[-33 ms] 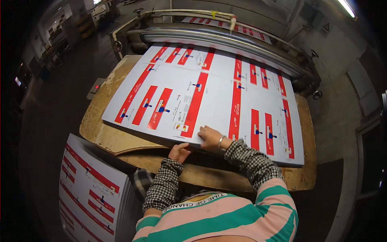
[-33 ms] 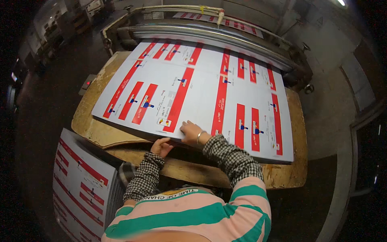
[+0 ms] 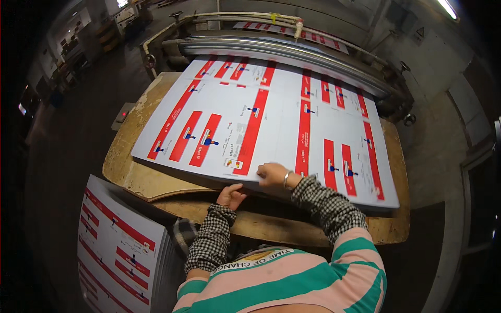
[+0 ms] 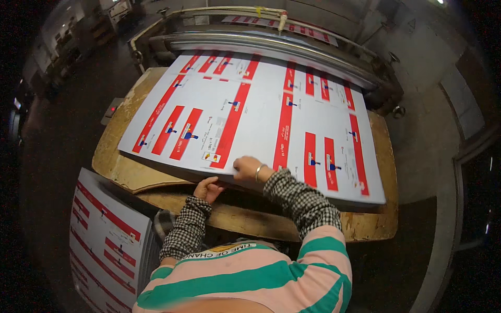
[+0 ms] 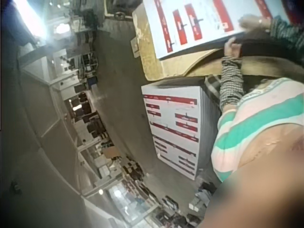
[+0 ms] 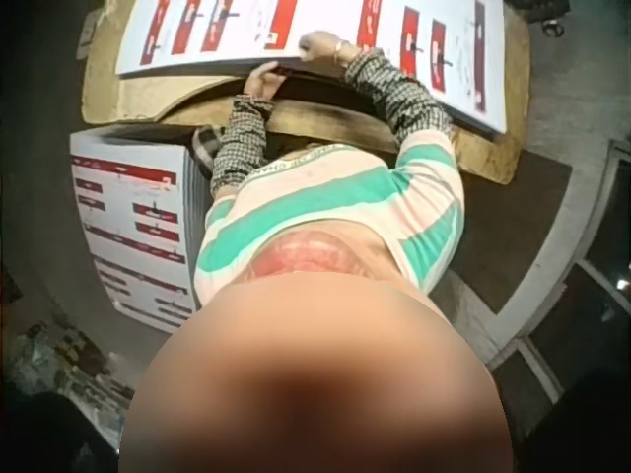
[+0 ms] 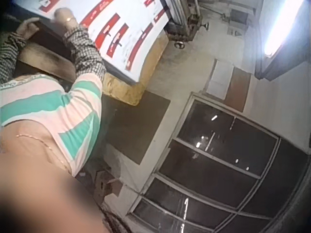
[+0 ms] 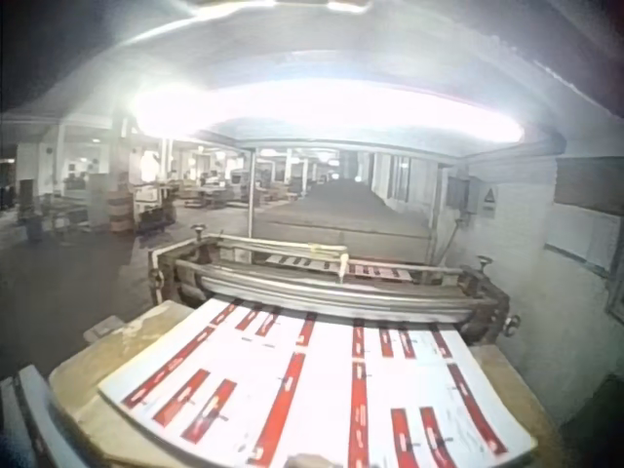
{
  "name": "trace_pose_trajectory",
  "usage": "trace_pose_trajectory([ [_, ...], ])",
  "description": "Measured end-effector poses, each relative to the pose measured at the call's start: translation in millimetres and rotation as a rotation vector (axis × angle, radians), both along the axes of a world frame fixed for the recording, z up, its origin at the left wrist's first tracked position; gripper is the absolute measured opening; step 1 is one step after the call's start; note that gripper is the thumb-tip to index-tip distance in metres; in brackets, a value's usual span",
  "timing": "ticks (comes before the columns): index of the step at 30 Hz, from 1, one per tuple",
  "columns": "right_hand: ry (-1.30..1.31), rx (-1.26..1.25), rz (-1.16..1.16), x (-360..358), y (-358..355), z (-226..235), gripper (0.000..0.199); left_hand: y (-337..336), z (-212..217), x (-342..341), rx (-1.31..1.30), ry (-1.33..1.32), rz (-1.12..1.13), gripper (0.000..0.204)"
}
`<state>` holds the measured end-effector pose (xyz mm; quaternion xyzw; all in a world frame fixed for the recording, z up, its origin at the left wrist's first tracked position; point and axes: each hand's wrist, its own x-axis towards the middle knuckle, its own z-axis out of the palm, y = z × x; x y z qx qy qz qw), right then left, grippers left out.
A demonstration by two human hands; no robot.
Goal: Feeding large sheets of printed paper into an industrial rolling or laminating machine.
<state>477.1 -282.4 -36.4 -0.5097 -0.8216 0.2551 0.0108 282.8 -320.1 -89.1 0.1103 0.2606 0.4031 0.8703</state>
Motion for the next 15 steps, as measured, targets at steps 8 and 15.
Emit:
trace_pose_trajectory([
  [8, 0.325, 0.227, -0.098, 1, -4, 59, 0.016, 8, 11, 19, -0.245, 0.369, 0.211, 0.034],
  [15, 0.346, 0.171, -0.090, 6, -27, -12, 0.022, 8, -15, 13, -0.104, 0.349, 0.214, 0.033],
])
